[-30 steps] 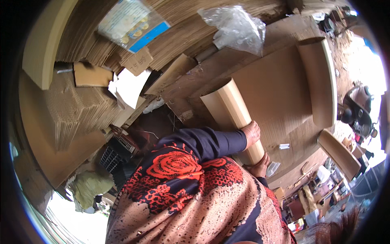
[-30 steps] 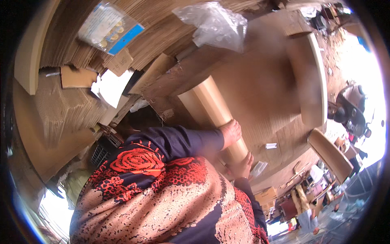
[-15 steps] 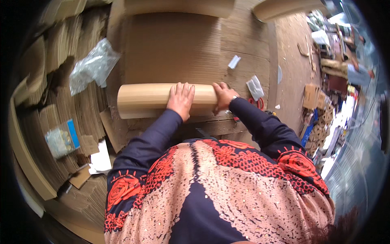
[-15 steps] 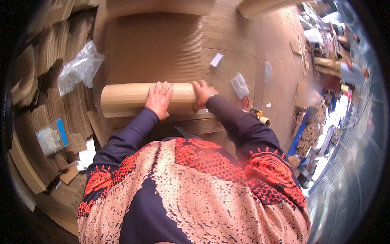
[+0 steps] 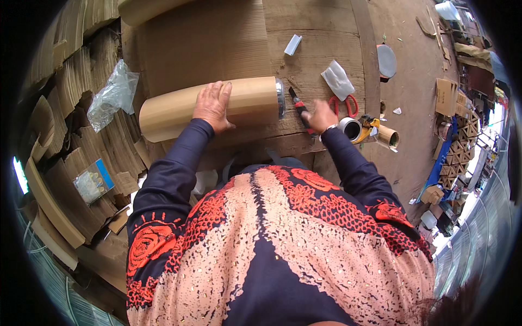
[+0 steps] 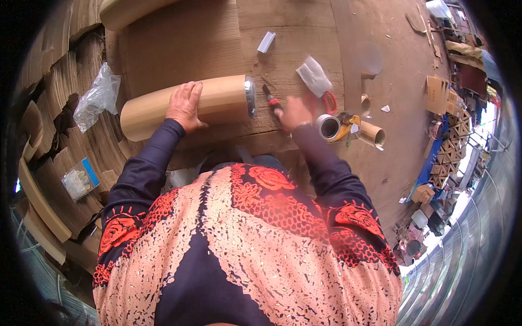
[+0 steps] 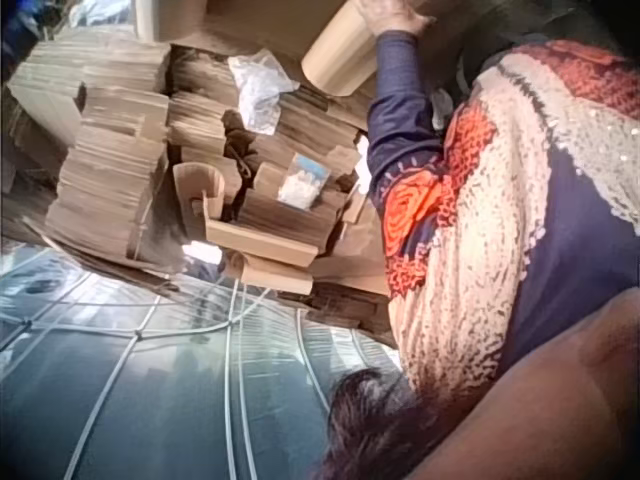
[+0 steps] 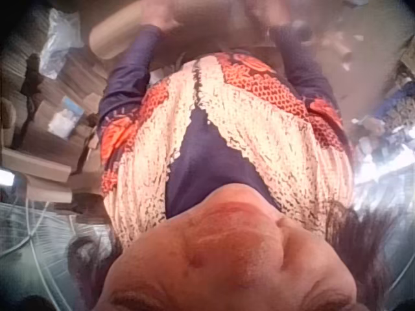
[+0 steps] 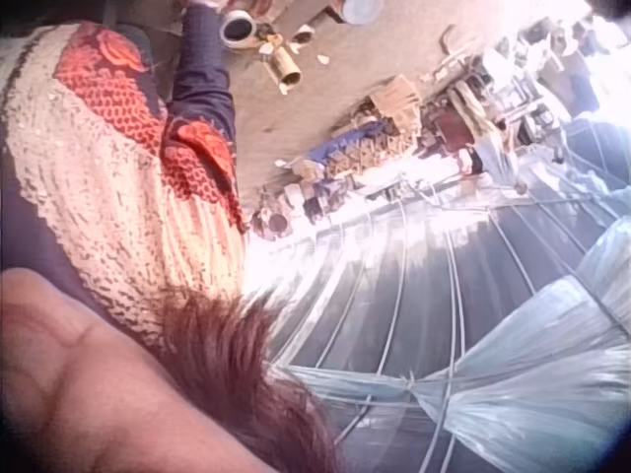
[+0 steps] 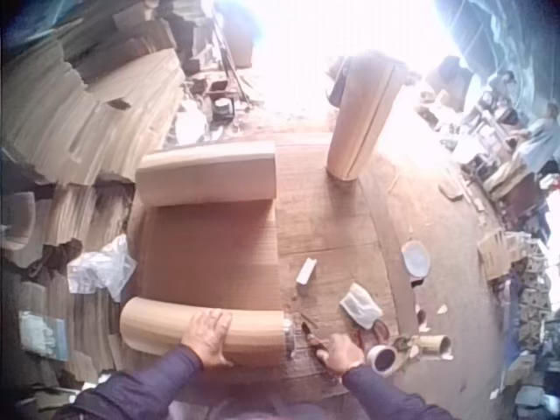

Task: The person rolls a sheet of corrugated cardboard into a cylindrical tube and secures it with tape. They then retrieve a roll of yellow tape, place it into a tape dispenser, and apply tape to the seam of the cardboard tube.

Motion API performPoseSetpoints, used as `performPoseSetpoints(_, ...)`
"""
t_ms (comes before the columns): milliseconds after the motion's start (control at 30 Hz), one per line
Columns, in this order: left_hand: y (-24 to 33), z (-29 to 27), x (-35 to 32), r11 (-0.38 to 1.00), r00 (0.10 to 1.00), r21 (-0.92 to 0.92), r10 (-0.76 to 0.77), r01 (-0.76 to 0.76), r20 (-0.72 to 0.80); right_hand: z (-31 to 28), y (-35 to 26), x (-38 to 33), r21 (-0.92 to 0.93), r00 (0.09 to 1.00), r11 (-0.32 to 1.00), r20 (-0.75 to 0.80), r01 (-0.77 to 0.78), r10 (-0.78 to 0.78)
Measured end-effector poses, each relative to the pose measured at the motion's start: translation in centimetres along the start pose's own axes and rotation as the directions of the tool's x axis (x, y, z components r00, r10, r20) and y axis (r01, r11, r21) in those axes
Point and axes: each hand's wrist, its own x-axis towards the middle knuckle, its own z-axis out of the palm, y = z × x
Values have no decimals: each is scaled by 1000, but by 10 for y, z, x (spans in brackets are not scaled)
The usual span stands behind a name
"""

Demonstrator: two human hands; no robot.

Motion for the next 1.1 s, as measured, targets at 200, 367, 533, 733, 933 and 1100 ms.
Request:
performPoseSetpoints(200,7,-11,4,1000,1000,10,-3,3,11,45,23,-14,-93,985,989,-118,115,-126)
performPoseSetpoints(367,7,6,-7,1000,999,6,-17,18,-38,-8,38,9,107,990,986,-69,130,-123)
performPoseSetpoints(533,16,10,-22,999,998,-39,1,-3,-55,-125,-36,17,-90,977,992,204,84,-64)
performPoseSetpoints(733,22,34,-33,997,987,69,-12,24,-157,-114,-177,66,234,794,777,33,584,-607)
performPoseSetpoints(933,33,74,-43,999,851,-15,-35,32,-524,-19,-359,90,-209,558,533,501,820,-662)
performPoseSetpoints(1100,37,72,-51,999,825,5,-31,41,-565,28,-418,80,-251,478,407,503,878,-720)
